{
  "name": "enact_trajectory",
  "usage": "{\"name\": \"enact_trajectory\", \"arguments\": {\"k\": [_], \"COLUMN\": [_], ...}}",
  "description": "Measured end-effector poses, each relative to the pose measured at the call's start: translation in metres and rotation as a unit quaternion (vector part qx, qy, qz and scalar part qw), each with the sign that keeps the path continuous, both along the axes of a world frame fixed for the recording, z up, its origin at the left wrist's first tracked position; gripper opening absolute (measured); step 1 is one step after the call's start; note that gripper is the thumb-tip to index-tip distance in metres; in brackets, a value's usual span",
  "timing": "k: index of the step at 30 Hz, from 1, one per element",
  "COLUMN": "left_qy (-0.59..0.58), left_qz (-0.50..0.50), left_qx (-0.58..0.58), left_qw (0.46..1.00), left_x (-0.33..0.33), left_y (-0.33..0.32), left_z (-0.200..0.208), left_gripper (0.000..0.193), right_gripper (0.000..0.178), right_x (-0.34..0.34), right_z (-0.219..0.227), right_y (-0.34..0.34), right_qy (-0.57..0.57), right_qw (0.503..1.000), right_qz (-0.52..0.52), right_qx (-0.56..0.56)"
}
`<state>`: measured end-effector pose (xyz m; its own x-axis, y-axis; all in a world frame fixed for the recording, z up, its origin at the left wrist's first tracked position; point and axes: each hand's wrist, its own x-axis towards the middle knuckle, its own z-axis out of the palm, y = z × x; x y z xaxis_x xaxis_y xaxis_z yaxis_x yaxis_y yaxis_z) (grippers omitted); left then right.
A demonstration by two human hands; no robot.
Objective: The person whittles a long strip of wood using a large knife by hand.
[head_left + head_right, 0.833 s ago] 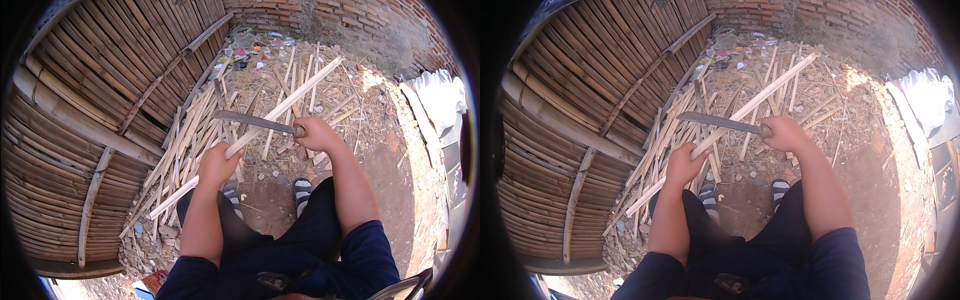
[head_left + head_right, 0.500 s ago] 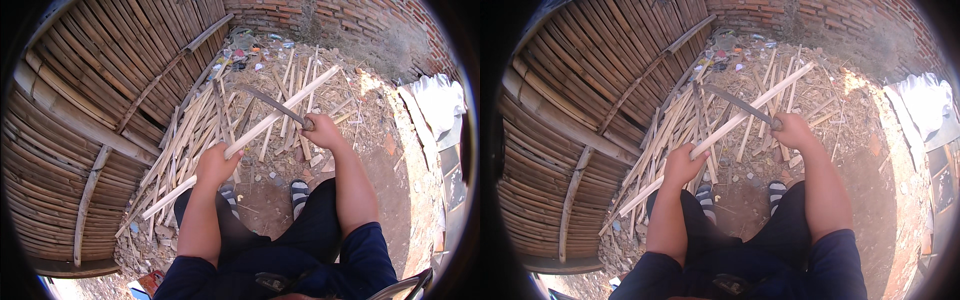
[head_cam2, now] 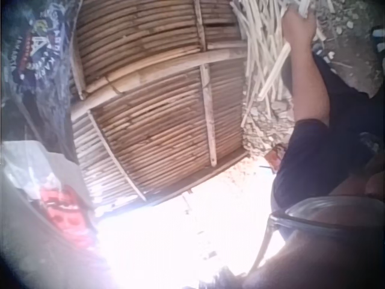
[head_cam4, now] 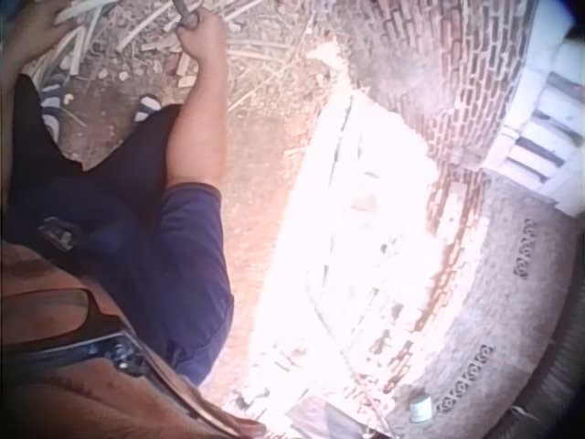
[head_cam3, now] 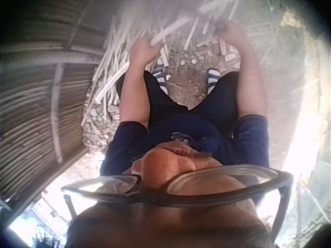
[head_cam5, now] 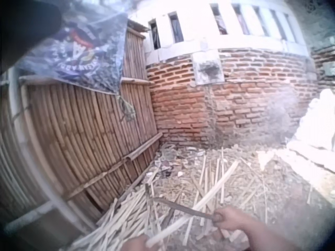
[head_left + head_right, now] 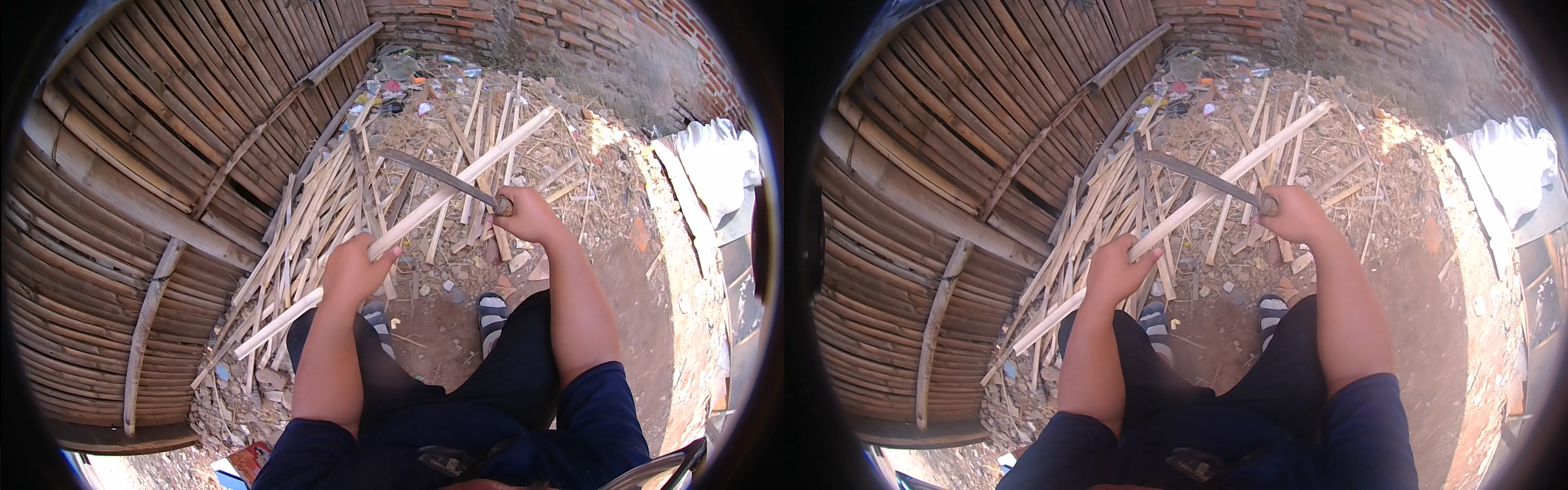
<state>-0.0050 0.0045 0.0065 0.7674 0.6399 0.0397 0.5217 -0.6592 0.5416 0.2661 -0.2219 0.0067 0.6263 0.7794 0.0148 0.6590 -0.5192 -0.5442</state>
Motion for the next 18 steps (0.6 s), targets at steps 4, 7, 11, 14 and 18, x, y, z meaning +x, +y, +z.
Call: {"name": "enact_trajectory", "arguments": {"k": [4, 7, 11, 14, 18], "left_qy": [0.008, 0.013, 0.022, 0.010, 0.030], "left_qz": [0.004, 0.007, 0.009, 0.009, 0.005], "left_qx": [-0.002, -0.001, -0.012, -0.014, -0.006], "left_qw": [1.000, 1.000, 1.000, 1.000, 1.000], "left_x": [0.001, -0.001, -0.001, -0.002, 0.001], "left_y": [-0.001, 0.001, 0.001, 0.000, -0.002], "left_z": [0.003, 0.001, 0.004, 0.001, 0.004], "left_gripper": [0.054, 0.053, 0.054, 0.054, 0.056], "right_gripper": [0.041, 0.040, 0.038, 0.040, 0.043], "right_x": [-0.001, -0.011, -0.015, -0.010, -0.006], "right_z": [-0.001, -0.002, 0.000, 0.001, 0.003], "right_y": [0.000, 0.008, 0.012, 0.009, 0.005], "right_qy": [-0.009, -0.043, -0.037, -0.020, -0.006], "right_qw": [1.000, 0.998, 0.998, 0.999, 0.999], "right_qz": [0.002, 0.038, 0.049, 0.038, 0.036], "right_qx": [0.007, 0.008, 0.001, 0.005, -0.010]}}
